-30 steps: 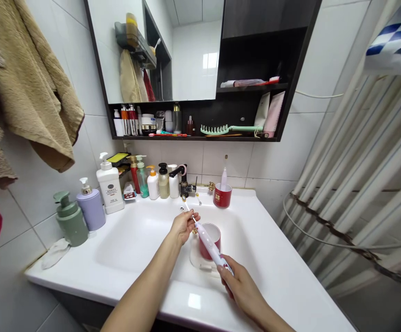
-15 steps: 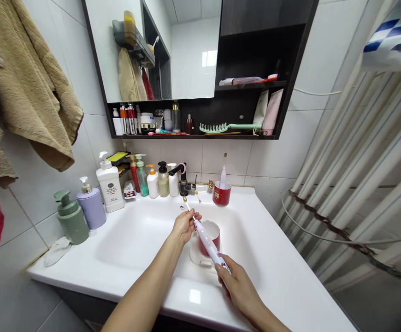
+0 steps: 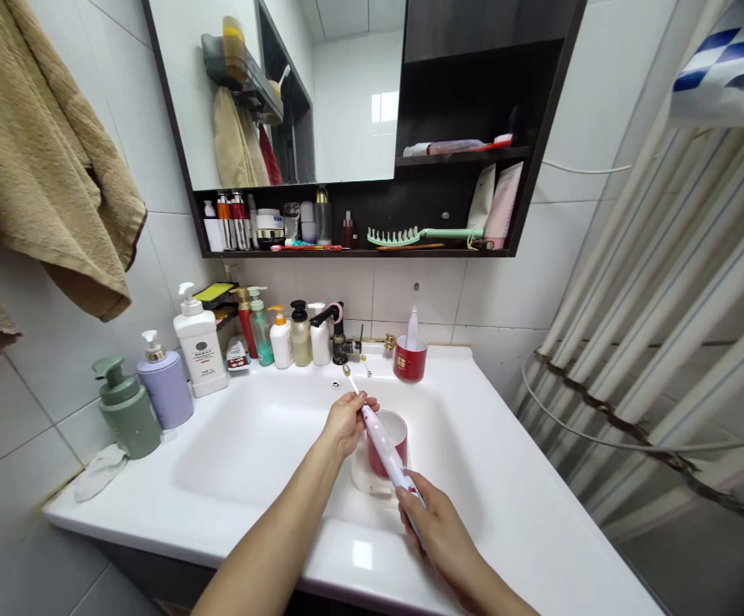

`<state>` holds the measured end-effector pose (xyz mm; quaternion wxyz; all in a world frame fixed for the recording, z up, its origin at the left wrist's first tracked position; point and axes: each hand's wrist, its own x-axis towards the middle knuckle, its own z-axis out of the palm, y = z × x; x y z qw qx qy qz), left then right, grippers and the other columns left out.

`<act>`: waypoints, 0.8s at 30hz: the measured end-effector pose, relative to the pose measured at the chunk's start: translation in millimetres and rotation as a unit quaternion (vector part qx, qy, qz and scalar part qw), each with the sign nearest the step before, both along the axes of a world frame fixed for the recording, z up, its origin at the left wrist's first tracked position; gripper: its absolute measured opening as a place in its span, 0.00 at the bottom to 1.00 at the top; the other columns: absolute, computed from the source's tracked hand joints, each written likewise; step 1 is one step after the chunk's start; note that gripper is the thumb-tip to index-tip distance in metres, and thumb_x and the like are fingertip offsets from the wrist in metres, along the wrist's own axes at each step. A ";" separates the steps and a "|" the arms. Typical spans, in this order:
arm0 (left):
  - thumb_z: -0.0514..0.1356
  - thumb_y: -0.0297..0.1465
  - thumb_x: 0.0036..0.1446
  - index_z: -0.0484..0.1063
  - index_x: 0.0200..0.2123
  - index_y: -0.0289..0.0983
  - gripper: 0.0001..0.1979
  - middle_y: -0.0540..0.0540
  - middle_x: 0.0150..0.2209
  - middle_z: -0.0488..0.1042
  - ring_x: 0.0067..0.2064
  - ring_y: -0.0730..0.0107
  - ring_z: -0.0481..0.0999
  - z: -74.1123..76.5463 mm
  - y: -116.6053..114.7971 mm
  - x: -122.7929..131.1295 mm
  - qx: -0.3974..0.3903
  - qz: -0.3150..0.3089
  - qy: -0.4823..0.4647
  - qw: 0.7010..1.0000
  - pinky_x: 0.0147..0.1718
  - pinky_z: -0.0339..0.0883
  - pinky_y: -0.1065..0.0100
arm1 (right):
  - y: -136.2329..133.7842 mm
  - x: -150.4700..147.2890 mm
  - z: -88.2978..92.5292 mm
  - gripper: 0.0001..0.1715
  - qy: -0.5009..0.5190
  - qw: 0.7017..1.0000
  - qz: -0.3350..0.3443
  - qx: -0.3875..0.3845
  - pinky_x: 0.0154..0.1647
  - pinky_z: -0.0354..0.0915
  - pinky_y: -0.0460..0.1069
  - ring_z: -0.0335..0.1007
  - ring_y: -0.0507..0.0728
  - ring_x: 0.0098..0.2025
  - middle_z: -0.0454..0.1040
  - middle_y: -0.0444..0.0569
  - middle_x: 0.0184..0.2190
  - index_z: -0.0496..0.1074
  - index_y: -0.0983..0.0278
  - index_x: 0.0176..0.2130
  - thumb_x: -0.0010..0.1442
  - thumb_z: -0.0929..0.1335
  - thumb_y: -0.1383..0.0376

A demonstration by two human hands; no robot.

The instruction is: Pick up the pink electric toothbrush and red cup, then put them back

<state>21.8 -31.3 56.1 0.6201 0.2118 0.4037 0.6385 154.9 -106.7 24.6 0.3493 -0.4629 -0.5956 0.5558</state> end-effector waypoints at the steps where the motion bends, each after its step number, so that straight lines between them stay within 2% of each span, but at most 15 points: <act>1: 0.51 0.23 0.46 0.58 0.21 0.33 0.05 0.49 0.18 0.66 0.22 0.78 0.69 -0.1 -0.2 0.4 0.001 -0.004 -0.001 1.000 0.26 0.62 0.76 | 0.1 -0.4 0.1 0.22 0.001 1.000 0.008 -0.012 0.13 0.48 0.42 0.47 0.46 0.14 0.55 0.39 0.16 0.59 0.66 0.41 0.49 0.57 0.56; 6: 0.51 0.23 0.46 0.59 0.21 0.32 0.04 0.49 0.18 0.66 0.22 0.77 0.69 -0.4 0.0 2.8 0.011 -0.006 0.007 1.000 0.27 0.62 0.74 | 1.3 -1.9 -0.7 0.20 -0.011 0.999 -0.010 0.031 0.16 0.50 0.42 0.50 0.47 0.16 0.56 0.39 0.15 0.61 0.66 0.37 0.47 0.58 0.56; 12: 0.52 0.24 0.46 0.60 0.21 0.32 0.04 0.49 0.17 0.65 0.22 0.77 0.68 -0.3 1.4 4.1 0.020 -0.005 0.004 1.000 0.26 0.62 0.74 | 1.1 -5.0 0.9 0.18 0.023 1.000 0.006 -0.005 0.14 0.48 0.42 0.48 0.46 0.14 0.54 0.38 0.15 0.60 0.66 0.35 0.48 0.58 0.56; 15: 0.51 0.23 0.47 0.60 0.20 0.32 0.05 0.50 0.17 0.64 0.22 0.77 0.68 0.4 1.4 4.7 0.017 -0.011 0.001 1.000 0.25 0.62 0.74 | 0.7 -6.8 3.5 0.18 0.052 0.997 0.032 -0.046 0.13 0.47 0.42 0.46 0.45 0.13 0.54 0.37 0.16 0.58 0.65 0.35 0.49 0.56 0.55; 20: 0.51 0.23 0.46 0.60 0.21 0.32 0.05 0.50 0.17 0.64 0.21 0.77 0.68 2.7 3.5 5.1 0.032 -0.006 0.015 0.999 0.25 0.62 0.74 | 0.8 -10.4 9.6 0.17 0.027 0.999 0.016 -0.020 0.15 0.48 0.42 0.48 0.45 0.14 0.52 0.36 0.14 0.57 0.65 0.34 0.48 0.58 0.55; 24: 0.52 0.24 0.45 0.60 0.20 0.32 0.04 0.50 0.17 0.64 0.21 0.77 0.68 2.0 7.1 0.8 0.048 -0.028 0.001 0.998 0.26 0.62 0.72 | 2.9 -12.5 10.7 0.16 0.070 0.994 0.051 -0.064 0.13 0.45 0.41 0.46 0.43 0.12 0.54 0.37 0.17 0.55 0.64 0.32 0.49 0.56 0.54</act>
